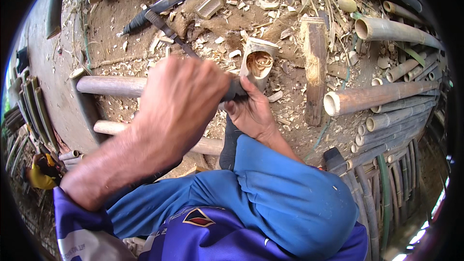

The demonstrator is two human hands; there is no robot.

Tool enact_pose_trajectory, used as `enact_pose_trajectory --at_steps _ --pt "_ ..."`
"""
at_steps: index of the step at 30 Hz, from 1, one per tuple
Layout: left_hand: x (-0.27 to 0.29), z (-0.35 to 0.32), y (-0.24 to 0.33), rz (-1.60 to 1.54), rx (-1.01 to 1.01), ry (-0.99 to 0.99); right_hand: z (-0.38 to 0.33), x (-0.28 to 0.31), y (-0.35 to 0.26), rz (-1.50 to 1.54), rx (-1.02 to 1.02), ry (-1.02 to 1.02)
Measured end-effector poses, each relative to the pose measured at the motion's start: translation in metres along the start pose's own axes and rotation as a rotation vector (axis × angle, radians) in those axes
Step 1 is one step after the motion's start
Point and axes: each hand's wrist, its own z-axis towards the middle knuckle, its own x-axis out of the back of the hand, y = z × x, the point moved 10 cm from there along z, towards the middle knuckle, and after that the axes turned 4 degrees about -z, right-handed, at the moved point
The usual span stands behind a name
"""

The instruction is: The person carves and fits joints into bamboo poles using a small knife and a wooden mallet. The person repeatedly strikes the knife with the mallet to chisel out sections of the bamboo and then tests the fit by inserting another bamboo pole into the carved joint.

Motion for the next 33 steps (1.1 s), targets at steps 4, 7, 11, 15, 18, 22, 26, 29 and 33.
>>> enact_pose_trajectory --at_steps 4,7,11,15,18,22,26,29,33 --pt "0.001 0.056 -0.041 -0.201 -0.123 -0.132 0.016 -0.004 -0.002 0.200 -0.008 0.078" --pt "-0.067 0.046 -0.063 -0.579 0.057 -0.629 0.010 -0.001 -0.009 0.084 0.031 0.174" --pt "-0.110 -0.004 -0.031 -0.749 0.205 -0.392 -0.001 0.022 -0.022 -0.325 -0.002 0.307" --pt "-0.165 -0.033 0.056 -1.060 0.512 -0.408 -0.026 0.055 -0.054 -0.840 -0.123 0.506" --pt "-0.176 -0.024 0.107 -1.413 0.654 -0.247 -0.047 0.048 -0.082 -1.305 -0.125 0.591" --pt "-0.181 -0.038 0.112 -1.572 0.592 -0.191 -0.055 0.018 -0.082 -1.426 -0.003 0.629" --pt "-0.176 -0.046 0.027 -1.374 0.668 -0.084 -0.012 0.015 -0.043 -1.075 -0.034 0.459" --pt "-0.126 -0.034 -0.048 -0.901 0.649 0.000 0.013 0.012 -0.035 -0.710 0.099 0.342" --pt "-0.024 0.008 -0.039 -0.410 0.350 0.168 0.016 -0.011 -0.042 -0.413 0.222 0.090"
